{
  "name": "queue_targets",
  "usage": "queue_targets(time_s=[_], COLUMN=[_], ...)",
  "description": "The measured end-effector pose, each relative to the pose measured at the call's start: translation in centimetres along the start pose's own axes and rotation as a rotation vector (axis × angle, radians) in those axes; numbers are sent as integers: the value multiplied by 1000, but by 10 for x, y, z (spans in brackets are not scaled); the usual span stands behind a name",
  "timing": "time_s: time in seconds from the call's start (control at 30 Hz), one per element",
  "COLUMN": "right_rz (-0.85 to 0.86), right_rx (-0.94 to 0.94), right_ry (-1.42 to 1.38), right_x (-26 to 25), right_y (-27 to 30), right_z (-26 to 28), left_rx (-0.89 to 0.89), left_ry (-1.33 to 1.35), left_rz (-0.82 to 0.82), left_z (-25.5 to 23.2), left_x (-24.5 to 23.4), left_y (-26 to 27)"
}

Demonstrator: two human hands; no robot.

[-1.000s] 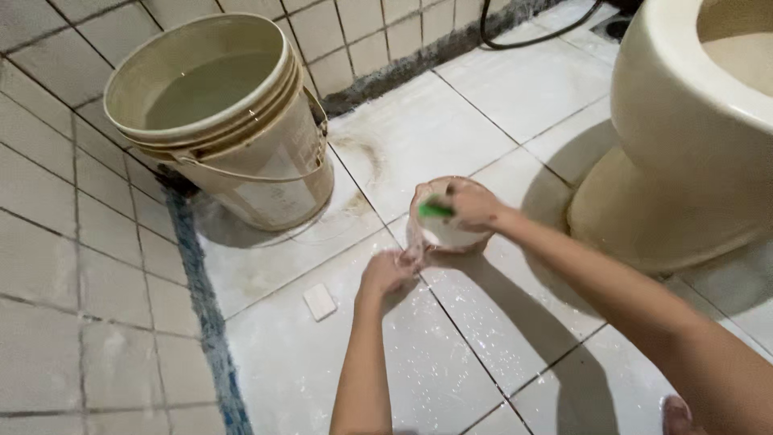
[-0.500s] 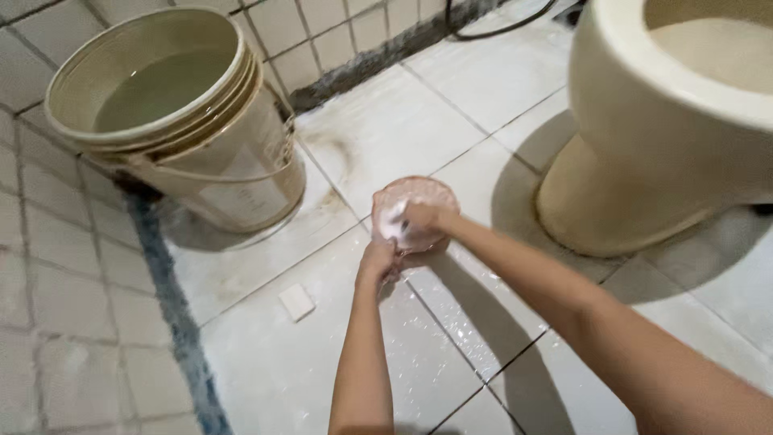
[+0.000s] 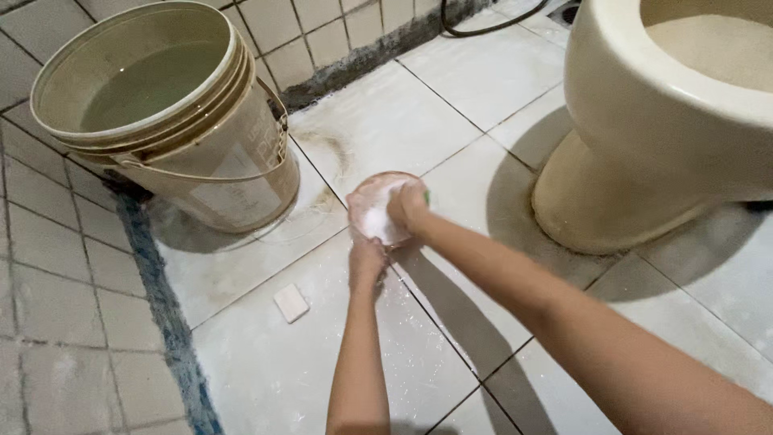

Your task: The person scrubs the bathroom wall tiles and a small basin with a sponge and soapy water, then rinses the sponge in a bucket of water and finally flushes a toilet.

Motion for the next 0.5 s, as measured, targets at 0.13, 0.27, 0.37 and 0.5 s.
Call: queue_targets(time_s=[0.13,0.27,0.37,0.5], right_rz=[38,187,231,82], right_rx=[-123,-165,-255,-73], right_ry=[-14,11,-212,-9], right_x=[4,6,7,14], right_y=[-5,-12,-8,-11], right_z=[12,-10,-23,-35], left_rx=[185,67,124,71], left_ry=[-222,-177,-292,-349], left_rz=[-110,-47,-116,-130], left_z=[-7,-6,-24,-41], left_x=[-14,-23,-35,-27], left_y=[5,19,24,30])
Point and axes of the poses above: each hand's wrist, its own y-axis away from the middle knuckle, its own x-axis out of the palm, z = x × y, the point moved 3 cm from there along -y, towards the middle knuckle, and after that the axes turned 5 degrees about -z, right-handed, at the moved point
